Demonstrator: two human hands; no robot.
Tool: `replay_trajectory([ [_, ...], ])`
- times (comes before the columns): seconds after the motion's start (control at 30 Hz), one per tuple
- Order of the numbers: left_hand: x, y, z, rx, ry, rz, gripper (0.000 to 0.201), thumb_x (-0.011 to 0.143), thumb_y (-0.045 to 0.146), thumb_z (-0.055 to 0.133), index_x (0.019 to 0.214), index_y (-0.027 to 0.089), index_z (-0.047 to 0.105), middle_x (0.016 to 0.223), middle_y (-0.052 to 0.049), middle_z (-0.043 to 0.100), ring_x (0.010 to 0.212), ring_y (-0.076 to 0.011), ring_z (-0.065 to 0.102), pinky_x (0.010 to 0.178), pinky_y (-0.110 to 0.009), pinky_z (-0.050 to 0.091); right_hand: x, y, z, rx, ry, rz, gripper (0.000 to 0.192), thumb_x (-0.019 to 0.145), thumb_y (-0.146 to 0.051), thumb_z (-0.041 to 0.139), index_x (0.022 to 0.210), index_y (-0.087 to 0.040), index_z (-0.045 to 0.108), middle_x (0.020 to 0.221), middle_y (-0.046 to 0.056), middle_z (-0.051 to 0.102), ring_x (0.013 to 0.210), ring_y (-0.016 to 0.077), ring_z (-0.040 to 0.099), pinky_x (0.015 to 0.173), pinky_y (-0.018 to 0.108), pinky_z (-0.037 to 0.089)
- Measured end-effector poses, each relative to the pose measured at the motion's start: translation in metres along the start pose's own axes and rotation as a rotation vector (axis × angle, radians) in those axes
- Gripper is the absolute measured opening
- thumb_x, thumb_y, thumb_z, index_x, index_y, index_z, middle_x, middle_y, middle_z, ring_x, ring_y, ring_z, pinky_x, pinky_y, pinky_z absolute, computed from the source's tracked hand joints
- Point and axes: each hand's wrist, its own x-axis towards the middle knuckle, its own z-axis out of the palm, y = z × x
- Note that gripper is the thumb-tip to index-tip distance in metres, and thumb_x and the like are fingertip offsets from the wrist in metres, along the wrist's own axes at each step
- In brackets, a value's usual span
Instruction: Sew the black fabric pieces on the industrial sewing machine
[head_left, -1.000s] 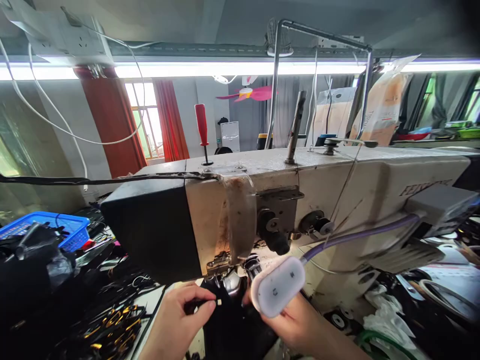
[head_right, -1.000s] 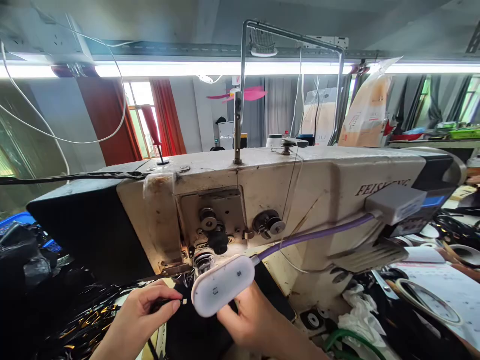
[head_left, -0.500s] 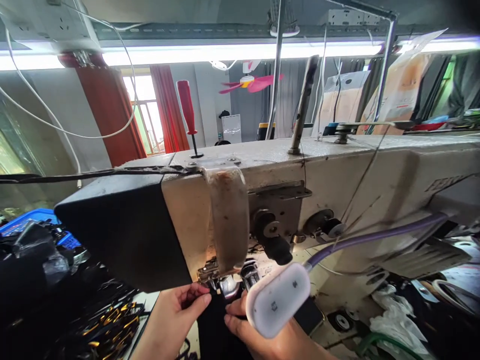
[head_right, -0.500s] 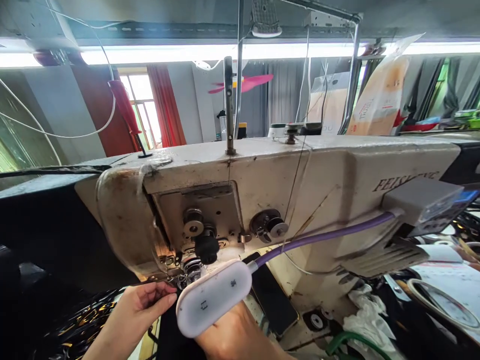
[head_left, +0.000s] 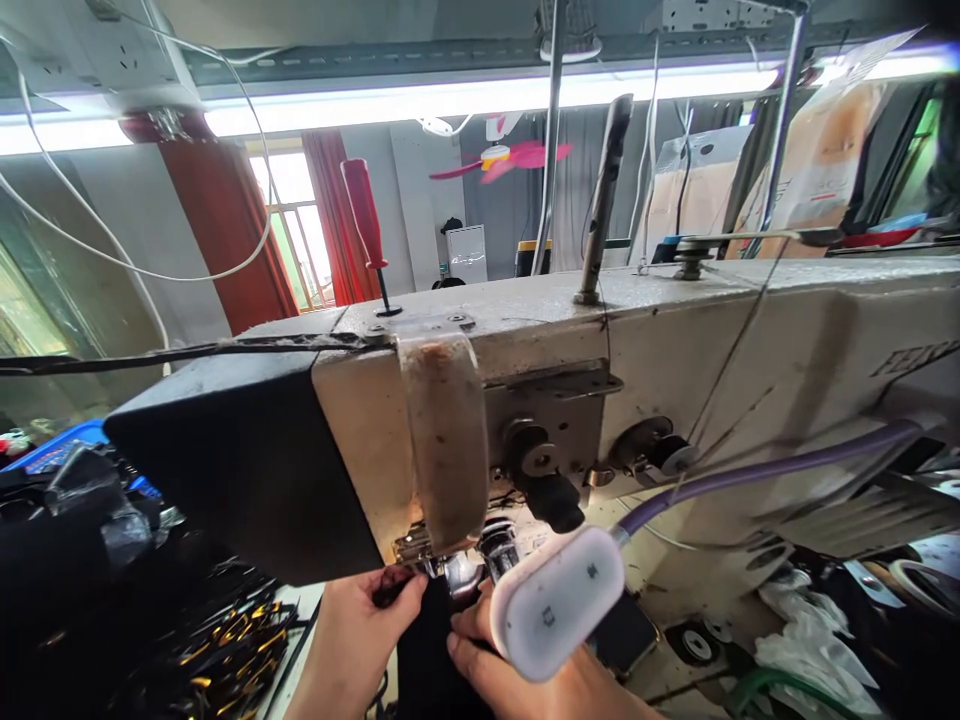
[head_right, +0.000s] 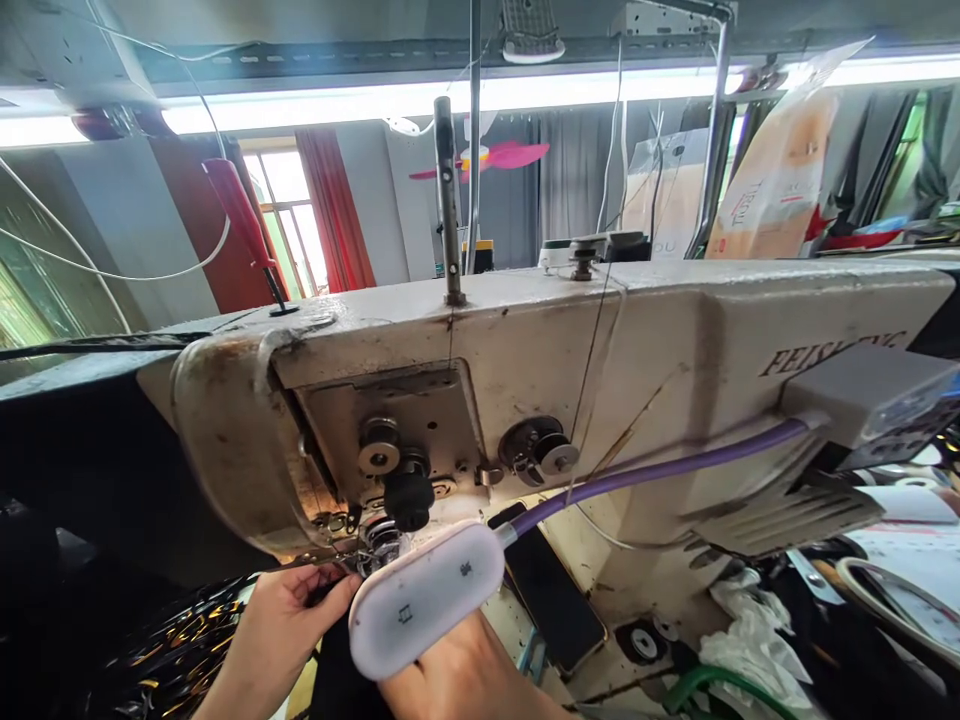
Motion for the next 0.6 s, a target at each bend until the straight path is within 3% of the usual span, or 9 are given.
replay_trajectory([
  [0.13, -0.002, -0.003, -0.002, 0.024, -0.018, 0.046, 0.029, 0.076, 0.043, 0.064, 0.072, 0.017, 0.077, 0.076, -0.006, 0.080, 0.076, -0.0260, 0.074, 0.070, -0.028, 0.055, 0.015, -0.004, -0.016, -0.065, 0.093, -0.131, 0.032, 0.092, -0.005, 0.045, 0.110, -0.018, 0.068, 0.098, 0.009, 0.073, 0.083, 0.0204, 0.069, 0.083, 0.036, 0.058],
  [0.37, -0.006, 0.001, -0.018, 0.113, -0.146, 0.089, 0.022, 0.081, 0.034, 0.061, 0.078, 0.018, 0.076, 0.074, -0.004, 0.077, 0.072, -0.0202, 0.071, 0.066, -0.024, 0.056, 0.017, -0.010, -0.016, 0.002, 0.113, -0.049, 0.026, 0.093, -0.010, 0.047, 0.106, -0.020, 0.067, 0.092, 0.006, 0.071, 0.078, 0.0187, 0.066, 0.075, 0.031, 0.057],
  [0.47, -0.018, 0.008, -0.022, 0.342, -0.149, 0.315, 0.020, 0.078, 0.030, 0.067, 0.093, 0.021, 0.077, 0.089, -0.006, 0.076, 0.078, -0.0201, 0.072, 0.066, -0.024, 0.059, 0.014, -0.008, -0.009, 0.021, 0.116, -0.026, 0.027, 0.094, -0.011, 0.044, 0.106, -0.021, 0.067, 0.090, 0.006, 0.070, 0.078, 0.0185, 0.065, 0.078, 0.031, 0.056],
  [0.6, -0.031, 0.006, -0.025, 0.621, -0.060, 0.684, 0.046, 0.070, 0.035, 0.080, 0.114, 0.026, 0.073, 0.118, -0.010, 0.072, 0.103, -0.0253, 0.072, 0.086, -0.030, 0.061, 0.013, -0.002, -0.016, 0.079, 0.065, -0.086, 0.024, 0.096, -0.014, 0.044, 0.103, -0.017, 0.067, 0.095, 0.009, 0.070, 0.086, 0.0201, 0.066, 0.081, 0.033, 0.055],
])
